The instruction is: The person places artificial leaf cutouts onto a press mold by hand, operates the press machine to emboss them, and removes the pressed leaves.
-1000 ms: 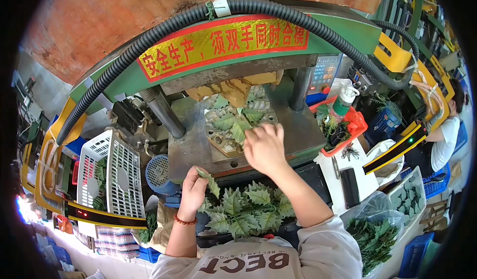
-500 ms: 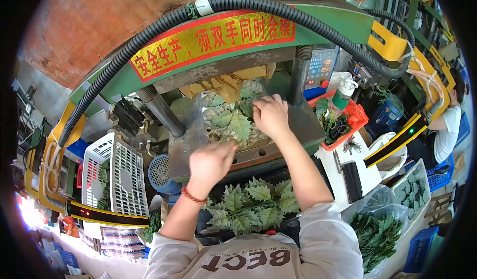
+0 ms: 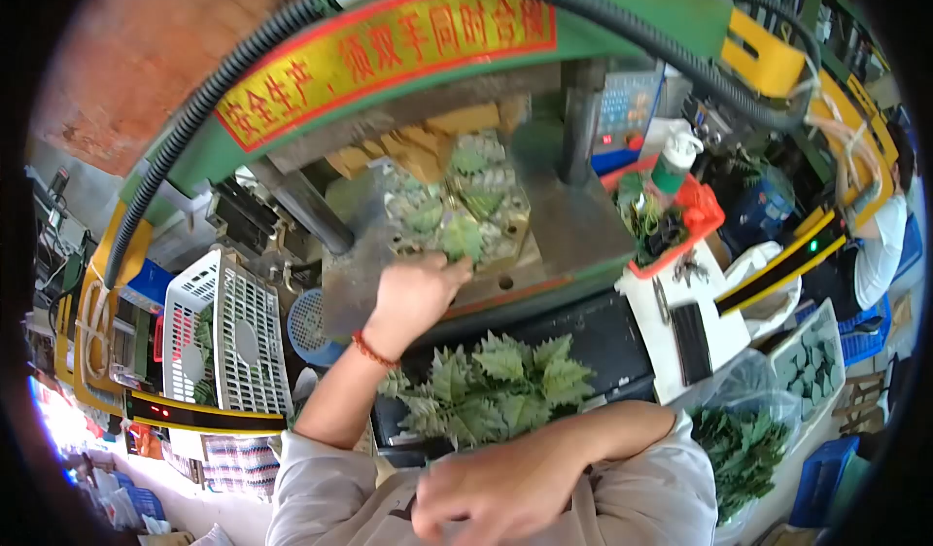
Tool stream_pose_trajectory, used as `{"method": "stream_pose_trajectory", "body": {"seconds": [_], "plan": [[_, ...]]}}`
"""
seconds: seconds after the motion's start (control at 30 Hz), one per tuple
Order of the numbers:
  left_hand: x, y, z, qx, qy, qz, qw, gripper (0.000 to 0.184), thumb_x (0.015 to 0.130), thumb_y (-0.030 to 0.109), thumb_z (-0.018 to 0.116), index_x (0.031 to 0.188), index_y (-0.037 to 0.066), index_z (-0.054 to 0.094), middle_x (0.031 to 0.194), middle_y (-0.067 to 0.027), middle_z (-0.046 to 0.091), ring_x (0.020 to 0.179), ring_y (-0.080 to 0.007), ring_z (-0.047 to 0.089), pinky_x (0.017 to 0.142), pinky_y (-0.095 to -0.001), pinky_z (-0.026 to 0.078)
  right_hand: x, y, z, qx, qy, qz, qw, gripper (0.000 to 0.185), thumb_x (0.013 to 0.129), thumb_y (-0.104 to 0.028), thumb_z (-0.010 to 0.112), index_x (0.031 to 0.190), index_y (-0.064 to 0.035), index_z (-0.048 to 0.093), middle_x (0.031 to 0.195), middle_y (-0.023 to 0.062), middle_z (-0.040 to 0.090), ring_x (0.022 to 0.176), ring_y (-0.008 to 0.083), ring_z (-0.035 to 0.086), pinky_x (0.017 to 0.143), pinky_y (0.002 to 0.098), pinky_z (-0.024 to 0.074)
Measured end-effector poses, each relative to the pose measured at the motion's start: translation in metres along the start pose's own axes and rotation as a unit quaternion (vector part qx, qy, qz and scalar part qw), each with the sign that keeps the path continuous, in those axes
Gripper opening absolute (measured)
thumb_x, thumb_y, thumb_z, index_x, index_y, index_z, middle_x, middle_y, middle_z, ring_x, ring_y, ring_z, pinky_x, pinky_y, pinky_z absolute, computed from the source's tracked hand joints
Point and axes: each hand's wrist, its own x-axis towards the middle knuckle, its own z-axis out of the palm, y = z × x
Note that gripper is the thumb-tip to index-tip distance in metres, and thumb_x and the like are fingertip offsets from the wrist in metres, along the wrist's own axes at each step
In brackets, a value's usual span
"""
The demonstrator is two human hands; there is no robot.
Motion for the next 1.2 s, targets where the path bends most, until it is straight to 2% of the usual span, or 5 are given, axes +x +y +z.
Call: {"method": "stream_pose_trajectory", "body": {"seconds": [0.17,0.27,0.33,0.67,1.2], "plan": [[-0.003,-0.003,0.007,-0.069,0.012,-0.031,0.997,0.014,0.08,0.021,0.062,0.091,0.015,0.07,0.071,-0.0011,0.063,0.057,-0.0211,0.058,0.049,-0.0306,0.044,0.0,-0.02,0.017,0.068,-0.013,-0.112,0.991,0.023,0.087,-0.031,0.063,0.078,-0.0107,0.059,0.088,0.0082,0.053,0.081,0.018,0.051,0.078,0.0505,0.0407],[0.001,-0.005,0.001,-0.108,0.023,-0.122,0.986,0.017,0.081,0.022,0.063,0.088,0.009,0.071,0.083,-0.006,0.069,0.064,-0.0243,0.062,0.056,-0.0301,0.047,0.038,-0.033,0.003,-0.135,-0.362,0.048,0.921,0.033,0.094,-0.029,0.052,0.067,-0.0101,0.054,0.079,0.0076,0.053,0.063,0.0188,0.047,0.061,0.0406,0.0442],[0.005,-0.02,0.018,-0.14,0.108,-0.114,0.978,0.022,0.083,0.028,0.064,0.086,0.008,0.071,0.074,-0.0059,0.067,0.055,-0.0233,0.057,0.051,-0.0305,0.045,0.019,-0.016,0.057,0.075,0.453,-0.16,0.874,0.034,0.094,-0.023,0.053,0.063,-0.0081,0.053,0.072,0.0081,0.052,0.047,0.0152,0.039,0.043,0.0305,0.039],[0.067,-0.005,-0.001,-0.645,0.211,-0.284,0.678,0.025,0.091,0.022,0.061,0.102,0.001,0.068,0.083,0.0041,0.063,0.066,-0.002,0.047,0.062,-0.0134,0.035,0.004,-0.014,0.07,0.139,0.508,-0.212,0.823,0.027,0.09,-0.015,0.055,0.065,-0.0051,0.055,0.069,0.0078,0.053,0.042,0.0116,0.035,0.038,0.0238,0.0337],[0.068,-0.011,0.004,-0.638,0.249,-0.284,0.671,0.015,0.086,0.015,0.066,0.093,0.002,0.063,0.093,-0.0043,0.065,0.082,-0.0102,0.056,0.077,-0.0202,0.042,-0.023,0.002,0.053,0.085,0.585,0.046,0.805,0.012,0.083,-0.008,0.055,0.079,0.0007,0.062,0.073,0.0073,0.061,0.054,0.0106,0.048,0.049,0.0227,0.0412]]}}
